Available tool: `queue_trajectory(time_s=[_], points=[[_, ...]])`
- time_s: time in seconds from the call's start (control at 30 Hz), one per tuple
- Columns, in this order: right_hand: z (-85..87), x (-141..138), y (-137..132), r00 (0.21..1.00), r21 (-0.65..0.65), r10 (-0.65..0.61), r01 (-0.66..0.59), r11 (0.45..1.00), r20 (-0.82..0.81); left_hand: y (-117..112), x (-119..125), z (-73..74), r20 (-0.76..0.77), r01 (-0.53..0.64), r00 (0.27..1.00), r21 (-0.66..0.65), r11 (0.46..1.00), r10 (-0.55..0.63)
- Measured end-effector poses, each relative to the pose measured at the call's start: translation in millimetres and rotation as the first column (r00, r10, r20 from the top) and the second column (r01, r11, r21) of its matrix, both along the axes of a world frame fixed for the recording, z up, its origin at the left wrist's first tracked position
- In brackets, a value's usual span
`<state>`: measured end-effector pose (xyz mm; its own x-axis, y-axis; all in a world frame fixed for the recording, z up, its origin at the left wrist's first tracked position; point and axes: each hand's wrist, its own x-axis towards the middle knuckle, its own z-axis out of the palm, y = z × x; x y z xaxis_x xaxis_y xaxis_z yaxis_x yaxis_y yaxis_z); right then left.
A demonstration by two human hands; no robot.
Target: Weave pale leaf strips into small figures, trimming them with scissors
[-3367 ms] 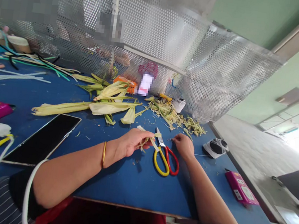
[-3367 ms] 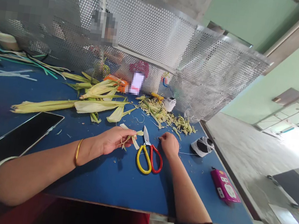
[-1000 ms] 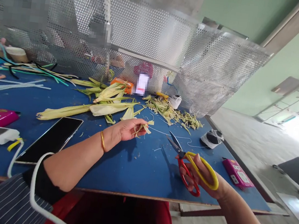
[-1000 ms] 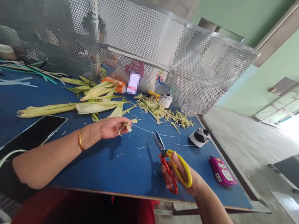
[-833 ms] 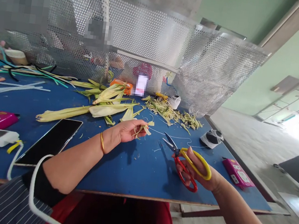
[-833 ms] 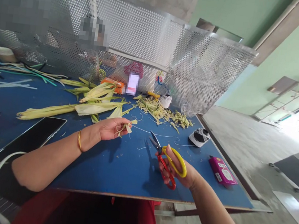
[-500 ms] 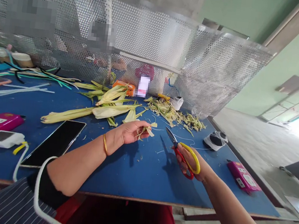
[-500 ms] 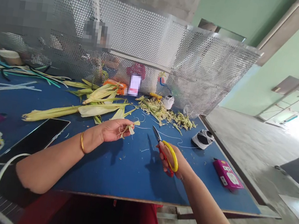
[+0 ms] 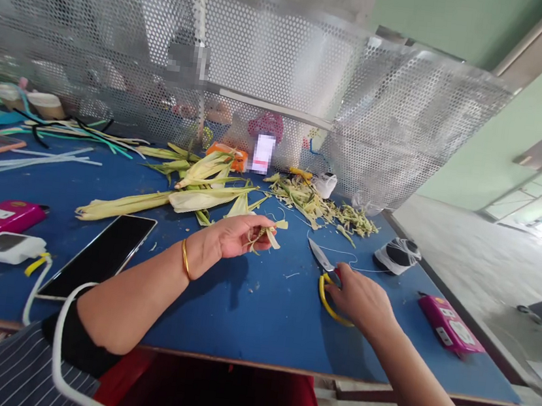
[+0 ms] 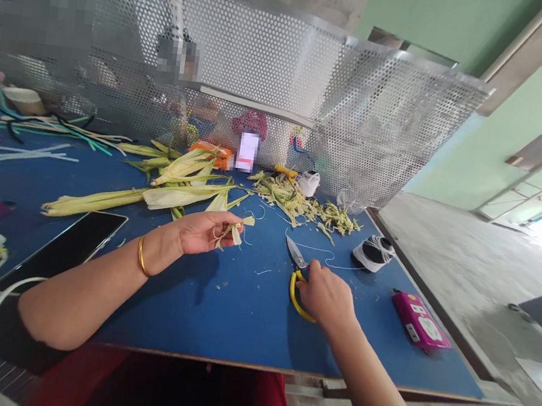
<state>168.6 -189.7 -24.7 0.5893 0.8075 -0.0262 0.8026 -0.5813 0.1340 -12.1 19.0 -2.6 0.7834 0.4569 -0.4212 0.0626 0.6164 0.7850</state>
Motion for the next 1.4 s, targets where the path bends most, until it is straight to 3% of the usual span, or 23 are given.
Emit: queue_trajectory(time_s=[0.1, 0.17, 0.2, 0.27, 0.33, 0.4, 0.53, 0.67, 0.8, 0.9, 1.1, 1.23, 1.4], points=[[15.2, 2, 19, 0.988, 0.030, 0.113, -0.117, 0.993, 0.100, 0, 0, -2.4, 0.001, 0.011, 1.000, 0.006, 1.000, -0.011], [21.1, 4, 40, 0.962, 0.212, 0.258, -0.235, 0.948, -0.087, -2, 1, -4.6, 0.003, 0.011, 1.000, 0.010, 1.000, -0.011], [21.5, 3, 52, 0.894, 0.341, 0.366, -0.270, 0.900, -0.257, -3, 2, -5.7, 0.003, 0.010, 1.000, 0.016, 1.000, -0.010], [16.5, -3, 75, 0.640, 0.541, 0.552, -0.243, 0.805, -0.534, -5, 2, -7.6, -0.005, 0.011, 1.000, 0.036, 0.999, -0.011], [6.0, -13, 93, 0.460, 0.657, 0.636, -0.139, 0.741, -0.620, -8, 2, -9.0, -0.023, 0.018, 1.000, 0.072, 0.997, -0.016], [-5.6, -22, 102, 0.350, 0.709, 0.671, -0.026, 0.705, -0.654, -10, 2, -10.2, -0.007, 0.018, 1.000, 0.126, 0.992, -0.017], [-16.9, -25, 98, 0.253, 0.689, 0.643, 0.194, 0.698, -0.723, -14, 3, -13.1, -0.010, -0.004, 1.000, 0.193, 0.981, 0.006], [-11.9, -20, 88, 0.020, 0.520, 0.575, 0.452, 0.724, -0.818, -17, 7, -17.8, -0.035, -0.015, 0.999, 0.189, 0.982, 0.022], [-6.0, -24, 85, -0.071, 0.408, 0.525, 0.544, 0.733, -0.848, -20, 10, -20.4, -0.008, -0.072, 0.997, 0.142, 0.987, 0.074], [-3.8, -28, 83, -0.054, 0.371, 0.471, 0.539, 0.756, -0.881, -21, 12, -20.1, 0.003, -0.138, 0.990, 0.120, 0.983, 0.138], [-3.5, -30, 82, 0.229, 0.563, 0.516, 0.408, 0.719, -0.825, -30, 15, -21.2, 0.012, -0.147, 0.989, 0.214, 0.966, 0.148], [-9.5, -32, 83, 0.339, 0.608, 0.508, 0.370, 0.702, -0.792, -37, 16, -24.2, 0.003, -0.136, 0.990, 0.291, 0.947, 0.141], [-15.4, -31, 83, 0.452, 0.700, 0.549, 0.304, 0.646, -0.703, -35, 15, -26.0, -0.030, -0.084, 0.995, 0.260, 0.962, 0.095]])
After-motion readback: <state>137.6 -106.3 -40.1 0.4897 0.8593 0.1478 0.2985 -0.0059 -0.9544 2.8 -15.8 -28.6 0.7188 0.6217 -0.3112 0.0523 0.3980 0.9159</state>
